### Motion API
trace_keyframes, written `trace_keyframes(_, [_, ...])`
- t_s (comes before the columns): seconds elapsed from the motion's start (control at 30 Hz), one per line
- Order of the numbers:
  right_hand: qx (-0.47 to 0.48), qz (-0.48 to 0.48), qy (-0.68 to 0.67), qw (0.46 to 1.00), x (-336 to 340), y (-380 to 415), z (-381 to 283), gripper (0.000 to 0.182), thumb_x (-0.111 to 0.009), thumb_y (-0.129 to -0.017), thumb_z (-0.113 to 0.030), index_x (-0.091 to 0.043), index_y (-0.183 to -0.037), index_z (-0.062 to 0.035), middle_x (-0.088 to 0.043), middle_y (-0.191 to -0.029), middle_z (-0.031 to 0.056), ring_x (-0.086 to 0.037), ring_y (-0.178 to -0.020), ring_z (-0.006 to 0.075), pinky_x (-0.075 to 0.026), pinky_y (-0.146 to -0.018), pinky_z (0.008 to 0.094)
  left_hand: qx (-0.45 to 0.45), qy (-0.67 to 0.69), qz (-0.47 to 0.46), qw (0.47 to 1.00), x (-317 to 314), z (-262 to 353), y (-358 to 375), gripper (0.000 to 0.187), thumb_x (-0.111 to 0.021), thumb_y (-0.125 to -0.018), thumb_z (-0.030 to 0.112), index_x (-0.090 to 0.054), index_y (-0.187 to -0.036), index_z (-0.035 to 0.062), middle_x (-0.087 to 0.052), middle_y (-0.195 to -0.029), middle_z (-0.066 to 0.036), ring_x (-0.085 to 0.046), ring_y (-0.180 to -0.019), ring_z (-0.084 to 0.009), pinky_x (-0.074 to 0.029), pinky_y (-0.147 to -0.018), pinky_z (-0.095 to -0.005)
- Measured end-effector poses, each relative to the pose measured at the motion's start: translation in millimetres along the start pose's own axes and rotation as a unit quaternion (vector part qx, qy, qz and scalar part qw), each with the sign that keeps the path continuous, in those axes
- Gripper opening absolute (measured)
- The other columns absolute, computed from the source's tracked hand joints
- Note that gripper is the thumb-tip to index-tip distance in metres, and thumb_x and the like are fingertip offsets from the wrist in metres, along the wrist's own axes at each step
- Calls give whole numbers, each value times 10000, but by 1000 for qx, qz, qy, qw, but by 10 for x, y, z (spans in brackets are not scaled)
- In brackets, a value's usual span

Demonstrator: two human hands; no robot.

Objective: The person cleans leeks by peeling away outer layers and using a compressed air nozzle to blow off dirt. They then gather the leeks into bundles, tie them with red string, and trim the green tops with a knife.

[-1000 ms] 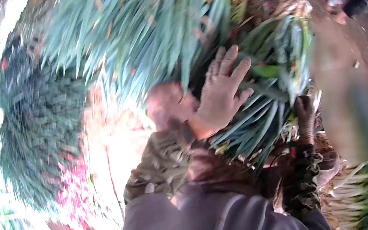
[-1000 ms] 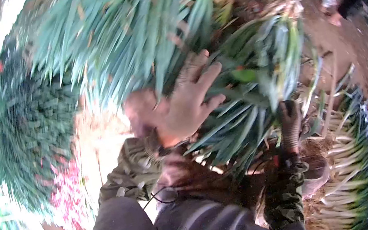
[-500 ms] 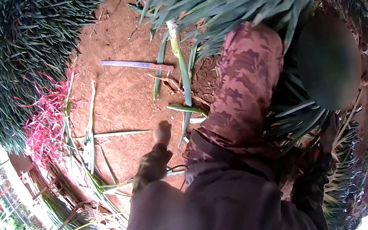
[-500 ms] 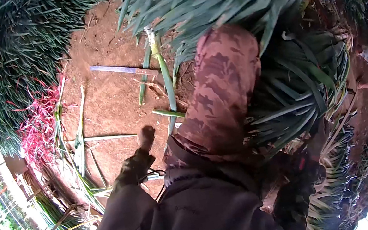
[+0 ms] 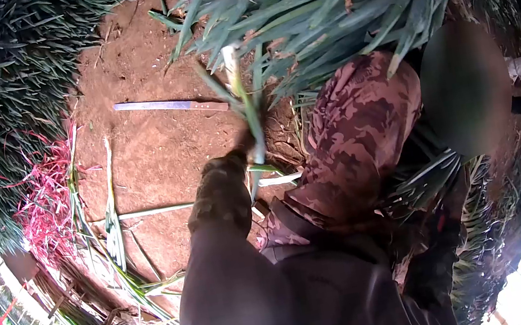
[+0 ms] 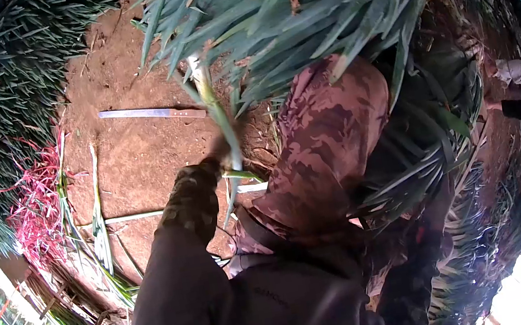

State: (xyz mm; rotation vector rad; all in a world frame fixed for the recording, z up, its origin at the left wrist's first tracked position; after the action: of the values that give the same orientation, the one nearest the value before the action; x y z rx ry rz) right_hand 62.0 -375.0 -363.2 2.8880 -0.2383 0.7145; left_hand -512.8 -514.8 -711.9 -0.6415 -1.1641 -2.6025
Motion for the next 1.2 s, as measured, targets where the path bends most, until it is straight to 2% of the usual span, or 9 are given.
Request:
trace_keyframes(0.1, [142,-95,50,984,-348,196,-520,282,-542,-994,-161,-604,-1232,-26,-636,-1115,53,-604,-1019,171,-483,-889,295,-157,54,57,984,-365,-58,44,322,-594,-922,356,-714,-1077,101,-712,-1011,-207,-676,-954,-395,-535,-791,-476])
trace_keyframes(0.2, [148,-92,131,976,-287,193,-480,276,-545,-991,-157,-610,-1225,-25,-637,-1101,51,-605,-1004,165,-483,-873,291,85,57,226,969,163,40,52,315,-666,-919,372,-694,-1038,82,-707,-950,-192,-668,-897,-407,-524,-756,-500])
trace_keyframes(0.3, [118,-87,156,977,-197,146,-339,271,-549,-988,-152,-615,-1218,-24,-637,-1088,48,-606,-990,159,-484,-858,286,146,115,374,909,522,39,-180,533,-720,-865,501,-578,-1150,74,-645,-1112,-170,-633,-1007,-399,-499,-843,-507])
trace_keyframes(0.5, [86,-90,173,977,-137,126,-310,261,-556,-982,-142,-626,-1203,-23,-638,-1060,44,-609,-960,146,-485,-826,276,389,218,363,818,898,135,-952,695,-748,-840,411,-425,-1283,-17,-586,-1207,-234,-603,-1146,-429,-510,-949,-507])
trace_keyframes(0.63, [68,-93,178,977,-90,70,-304,254,-561,-978,-136,-633,-1193,-22,-639,-1041,40,-610,-940,138,-486,-805,270,333,256,301,856,1108,87,-755,578,-729,-828,307,-493,-1230,-35,-654,-1123,-210,-674,-1014,-390,-536,-899,-464])
trace_keyframes(0.77, [57,-95,182,977,-84,-21,-290,248,-565,-973,-130,-641,-1183,-21,-639,-1022,37,-612,-920,129,-487,-785,264,38,552,261,791,1170,-276,-270,236,-703,-782,84,-513,-911,28,-618,-682,-113,-641,-511,-285,-499,-452,-420])
trace_keyframes(0.8, [57,-90,182,977,-61,-33,-279,246,-567,-972,-128,-643,-1180,-21,-639,-1018,36,-612,-915,127,-487,-779,262,89,549,318,768,1200,-299,-4,246,-703,-778,71,-501,-914,37,-579,-649,-89,-537,-391,-255,-452,-384,-395])
trace_keyframes(0.97, [69,-99,167,978,-9,-216,-231,238,-573,-967,-120,-652,-1168,-20,-640,-995,32,-614,-891,117,-488,-753,254,3,524,304,796,1335,-511,1383,290,-673,-814,-43,-451,-961,69,-520,-700,-36,-572,-560,-160,-510,-484,-314])
trace_keyframes(1.2, [80,-121,89,985,117,-505,-143,227,-581,-960,-109,-665,-1151,-18,-641,-962,27,-617,-856,102,-490,-717,243,-52,596,485,638,1477,239,2667,147,-597,-988,117,-460,-1038,140,-462,-699,19,-435,-458,-119,-354,-375,-289])
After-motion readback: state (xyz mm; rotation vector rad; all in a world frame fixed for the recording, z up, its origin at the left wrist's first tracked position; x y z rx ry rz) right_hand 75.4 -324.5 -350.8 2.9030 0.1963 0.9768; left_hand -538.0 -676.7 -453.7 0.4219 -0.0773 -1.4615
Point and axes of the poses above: each hand's wrist, its own y-axis away from the middle knuckle, its own x-axis out of the back of the hand, z = x × y, the point moved 1 cm from there along -y, towards the middle knuckle
